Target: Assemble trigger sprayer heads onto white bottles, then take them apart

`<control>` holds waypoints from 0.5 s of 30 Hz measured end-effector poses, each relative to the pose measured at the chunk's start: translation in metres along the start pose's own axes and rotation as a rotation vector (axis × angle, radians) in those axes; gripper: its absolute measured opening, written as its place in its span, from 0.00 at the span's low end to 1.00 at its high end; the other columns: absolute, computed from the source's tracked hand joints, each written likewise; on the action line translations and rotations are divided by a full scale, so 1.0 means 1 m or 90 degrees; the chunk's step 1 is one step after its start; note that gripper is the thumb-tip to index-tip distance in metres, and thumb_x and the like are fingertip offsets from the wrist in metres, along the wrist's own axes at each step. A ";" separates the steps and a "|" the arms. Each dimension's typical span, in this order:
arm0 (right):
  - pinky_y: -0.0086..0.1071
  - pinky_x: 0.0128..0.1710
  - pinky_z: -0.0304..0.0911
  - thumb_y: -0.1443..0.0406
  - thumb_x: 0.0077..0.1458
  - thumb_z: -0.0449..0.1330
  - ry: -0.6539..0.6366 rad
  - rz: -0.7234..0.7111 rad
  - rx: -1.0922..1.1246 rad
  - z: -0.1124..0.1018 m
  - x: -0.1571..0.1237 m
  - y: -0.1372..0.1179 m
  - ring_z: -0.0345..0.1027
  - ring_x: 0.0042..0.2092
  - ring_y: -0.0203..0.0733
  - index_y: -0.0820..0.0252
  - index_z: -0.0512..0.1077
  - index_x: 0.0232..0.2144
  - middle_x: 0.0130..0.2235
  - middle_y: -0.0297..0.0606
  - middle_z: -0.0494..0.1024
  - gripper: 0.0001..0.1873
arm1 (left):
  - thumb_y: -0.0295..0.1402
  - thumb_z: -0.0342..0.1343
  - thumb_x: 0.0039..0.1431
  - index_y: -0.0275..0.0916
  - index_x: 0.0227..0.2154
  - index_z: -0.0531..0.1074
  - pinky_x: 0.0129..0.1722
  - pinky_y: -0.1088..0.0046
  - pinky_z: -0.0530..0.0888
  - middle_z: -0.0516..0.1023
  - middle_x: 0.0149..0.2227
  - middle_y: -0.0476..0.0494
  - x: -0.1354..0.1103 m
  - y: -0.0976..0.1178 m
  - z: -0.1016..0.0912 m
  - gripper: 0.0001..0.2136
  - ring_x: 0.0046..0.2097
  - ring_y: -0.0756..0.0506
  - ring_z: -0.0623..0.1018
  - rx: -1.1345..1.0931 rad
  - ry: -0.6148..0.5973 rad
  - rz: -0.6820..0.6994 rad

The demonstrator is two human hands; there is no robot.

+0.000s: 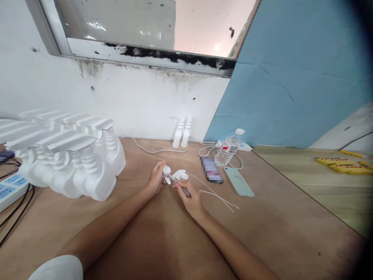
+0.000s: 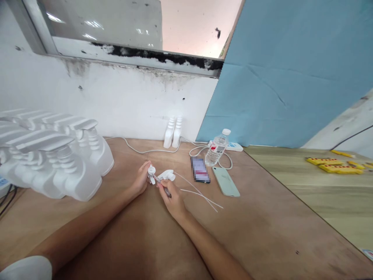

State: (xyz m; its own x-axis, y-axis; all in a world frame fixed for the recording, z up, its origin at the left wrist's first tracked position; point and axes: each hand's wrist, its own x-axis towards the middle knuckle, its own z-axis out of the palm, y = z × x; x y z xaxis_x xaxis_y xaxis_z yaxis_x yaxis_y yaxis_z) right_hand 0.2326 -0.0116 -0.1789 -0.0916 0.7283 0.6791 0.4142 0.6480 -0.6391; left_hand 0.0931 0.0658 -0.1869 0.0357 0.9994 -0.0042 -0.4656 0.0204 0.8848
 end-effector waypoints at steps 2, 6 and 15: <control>0.35 0.44 0.72 0.66 0.59 0.58 0.015 -0.081 -0.055 -0.003 0.000 0.005 0.76 0.42 0.42 0.57 0.71 0.38 0.39 0.41 0.81 0.04 | 0.58 0.56 0.48 0.40 0.31 0.60 0.15 0.79 0.62 0.67 0.19 0.55 -0.003 0.000 0.002 0.24 0.17 0.52 0.68 0.014 -0.019 0.005; 0.36 0.43 0.72 0.69 0.59 0.58 0.055 -0.103 -0.075 -0.009 -0.002 0.011 0.76 0.42 0.42 0.57 0.70 0.42 0.40 0.42 0.80 0.08 | 0.59 0.55 0.48 0.41 0.34 0.61 0.17 0.77 0.64 0.70 0.20 0.53 -0.005 0.002 0.003 0.25 0.18 0.51 0.69 0.061 -0.046 0.039; 0.36 0.40 0.71 0.67 0.60 0.55 0.076 -0.050 -0.079 -0.019 -0.002 0.007 0.76 0.38 0.42 0.54 0.70 0.36 0.33 0.38 0.80 0.03 | 0.38 0.64 0.47 0.39 0.21 0.74 0.28 0.78 0.64 0.72 0.22 0.49 0.005 0.009 -0.016 0.09 0.26 0.50 0.70 0.291 -0.020 0.163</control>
State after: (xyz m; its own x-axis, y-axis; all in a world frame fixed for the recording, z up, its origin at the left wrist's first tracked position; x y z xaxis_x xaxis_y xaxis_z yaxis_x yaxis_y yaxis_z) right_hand 0.2531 -0.0132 -0.1777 -0.0237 0.6404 0.7677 0.5189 0.6643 -0.5381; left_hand 0.0749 0.0712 -0.1860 0.0015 0.9690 0.2469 -0.0292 -0.2468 0.9686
